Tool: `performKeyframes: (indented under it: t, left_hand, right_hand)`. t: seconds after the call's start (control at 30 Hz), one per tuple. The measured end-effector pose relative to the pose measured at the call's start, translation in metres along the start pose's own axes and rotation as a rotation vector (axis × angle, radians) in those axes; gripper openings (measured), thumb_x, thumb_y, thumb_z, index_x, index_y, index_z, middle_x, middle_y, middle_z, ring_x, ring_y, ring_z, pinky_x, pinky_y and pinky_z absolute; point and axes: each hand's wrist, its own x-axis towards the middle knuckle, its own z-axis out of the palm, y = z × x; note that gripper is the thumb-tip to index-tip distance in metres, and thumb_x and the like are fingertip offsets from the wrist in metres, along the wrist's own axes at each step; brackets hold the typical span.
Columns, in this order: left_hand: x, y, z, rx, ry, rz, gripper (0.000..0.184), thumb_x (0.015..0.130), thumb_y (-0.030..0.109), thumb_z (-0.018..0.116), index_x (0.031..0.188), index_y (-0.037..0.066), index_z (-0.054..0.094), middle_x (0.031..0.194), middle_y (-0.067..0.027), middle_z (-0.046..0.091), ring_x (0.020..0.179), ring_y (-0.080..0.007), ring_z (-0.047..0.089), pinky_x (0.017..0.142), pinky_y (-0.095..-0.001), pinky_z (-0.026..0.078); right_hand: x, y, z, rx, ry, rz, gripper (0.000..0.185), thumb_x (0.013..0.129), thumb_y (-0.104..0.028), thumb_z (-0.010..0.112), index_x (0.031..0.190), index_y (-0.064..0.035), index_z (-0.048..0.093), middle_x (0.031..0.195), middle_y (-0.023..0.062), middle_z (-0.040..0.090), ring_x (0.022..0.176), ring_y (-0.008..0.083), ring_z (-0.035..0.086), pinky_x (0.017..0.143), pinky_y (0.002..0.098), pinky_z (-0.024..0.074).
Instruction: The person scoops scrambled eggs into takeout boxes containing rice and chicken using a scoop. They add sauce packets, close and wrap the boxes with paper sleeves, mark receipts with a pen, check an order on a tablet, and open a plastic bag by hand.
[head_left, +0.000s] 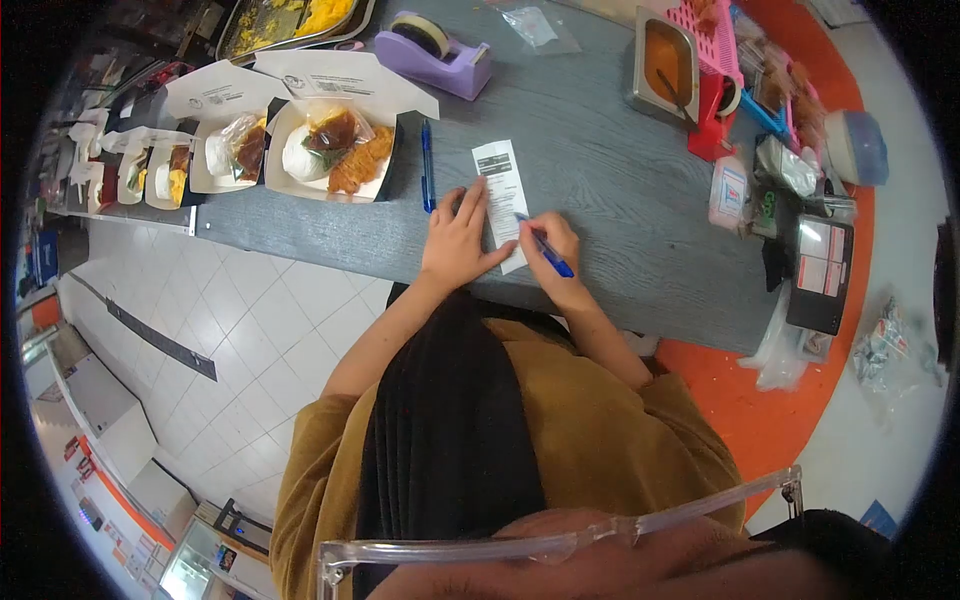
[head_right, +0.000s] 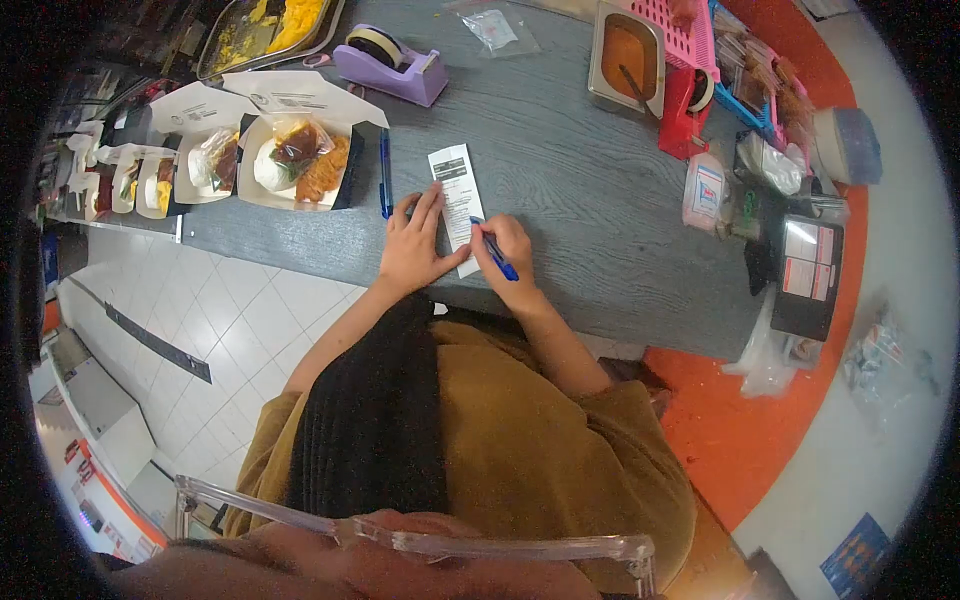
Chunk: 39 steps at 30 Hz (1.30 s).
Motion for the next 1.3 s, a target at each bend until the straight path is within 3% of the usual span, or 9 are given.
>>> performKeyframes:
  t: [0.43, 0.53, 0.63, 0.8, 0.87, 0.93, 1.0, 1.2, 1.3]
  left_hand:
    - [0.0, -0.001, -0.001, 0.016, -0.009, 0.009, 0.081, 0.063, 0.052, 0.063, 0.12, -0.002, 0.041, 0.132, -0.0086, 0.033, 0.113, -0.0318, 0.035, 0.088, -0.0409, 0.033]
    - [0.002, 0.001, -0.004, 0.016, -0.03, 0.006, 0.08, 0.063, 0.052, 0.063, 0.121, 0.001, 0.041, 0.133, -0.0075, 0.032, 0.113, -0.0312, 0.035, 0.088, -0.041, 0.033]
    - [0.0, 0.003, -0.01, -0.044, -0.008, 0.05, 0.074, 0.065, 0.045, 0.064, 0.124, 0.008, 0.04, 0.133, -0.0088, 0.032, 0.113, -0.0299, 0.035, 0.087, -0.0412, 0.033]
    - [-0.028, -0.027, -0.014, 0.175, 0.301, 0.147, 0.066, 0.067, 0.025, 0.062, 0.126, 0.007, 0.037, 0.124, -0.0143, 0.037, 0.108, -0.0297, 0.037, 0.088, -0.042, 0.026]
    - [-0.018, -0.023, -0.044, 0.215, 0.539, -0.418, 0.062, 0.067, 0.024, 0.062, 0.123, 0.006, 0.04, 0.123, -0.0127, 0.038, 0.107, -0.0298, 0.037, 0.087, -0.0441, 0.024]
    - [-0.021, -0.039, -0.053, 0.243, 0.516, -0.443, 0.057, 0.066, 0.023, 0.062, 0.118, 0.005, 0.045, 0.116, -0.0112, 0.043, 0.106, -0.0275, 0.039, 0.086, -0.0449, 0.023]
    - [-0.025, -0.047, -0.063, 0.131, 0.223, -0.327, 0.056, 0.067, 0.023, 0.061, 0.117, 0.005, 0.044, 0.112, -0.0111, 0.046, 0.105, -0.0257, 0.041, 0.087, -0.0463, 0.023]
    - [-0.038, -0.019, -0.056, -0.266, 0.108, 0.128, 0.041, 0.07, 0.02, 0.062, 0.106, 0.004, 0.052, 0.098, -0.0146, 0.054, 0.092, -0.03, 0.051, 0.076, -0.0412, 0.039]
    - [-0.046, -0.016, -0.068, -0.238, 0.423, 0.113, 0.034, 0.071, 0.017, 0.063, 0.099, 0.001, 0.051, 0.093, -0.0155, 0.054, 0.085, -0.0327, 0.051, 0.076, -0.04, 0.039]
  right_hand:
    - [-0.009, 0.0, -0.011, 0.031, -0.186, -0.048, 0.014, 0.073, -0.004, 0.062, 0.075, -0.0022, 0.048, 0.066, 0.012, 0.05, 0.062, 0.027, 0.051, 0.055, 0.0354, 0.0403]
    - [0.005, 0.005, -0.008, -0.148, 0.0, -0.028, 0.011, 0.075, -0.004, 0.057, 0.085, -0.0038, 0.053, 0.083, 0.0117, 0.055, 0.076, 0.0269, 0.053, 0.066, 0.0359, 0.0417]
    - [0.019, 0.001, -0.005, -0.514, -0.265, -0.242, 0.035, 0.074, -0.005, 0.046, 0.106, -0.0131, 0.057, 0.123, 0.0013, 0.046, 0.106, 0.0219, 0.043, 0.089, 0.0384, 0.0299]
    - [0.032, 0.007, -0.007, -0.588, -0.278, -0.27, 0.034, 0.073, -0.003, 0.047, 0.103, -0.0132, 0.059, 0.124, 0.0031, 0.045, 0.108, 0.0218, 0.041, 0.091, 0.0444, 0.0254]
    - [0.037, 0.004, -0.008, -0.756, -0.26, -0.128, 0.032, 0.075, -0.003, 0.047, 0.103, -0.0128, 0.059, 0.126, 0.0088, 0.042, 0.112, 0.0252, 0.037, 0.092, 0.0477, 0.0235]
    - [0.053, -0.013, -0.003, -0.781, -0.258, -0.122, 0.035, 0.075, -0.006, 0.05, 0.109, -0.0096, 0.055, 0.128, 0.0136, 0.037, 0.114, 0.029, 0.033, 0.092, 0.0508, 0.0215]
    - [0.072, -0.039, 0.008, -0.694, -0.092, -0.195, 0.045, 0.072, -0.01, 0.055, 0.116, -0.0061, 0.047, 0.129, 0.0149, 0.035, 0.116, 0.031, 0.031, 0.092, 0.0507, 0.0212]
    - [0.121, -0.092, 0.016, -0.299, -0.095, -0.385, 0.048, 0.072, -0.012, 0.06, 0.117, -0.0027, 0.044, 0.108, 0.0153, 0.052, 0.102, 0.0278, 0.047, 0.091, 0.0432, 0.027]
    - [0.118, -0.086, 0.006, -0.149, -0.3, -0.279, 0.032, 0.074, -0.008, 0.058, 0.105, -0.0006, 0.053, 0.095, 0.0144, 0.059, 0.09, 0.028, 0.055, 0.084, 0.0373, 0.0367]
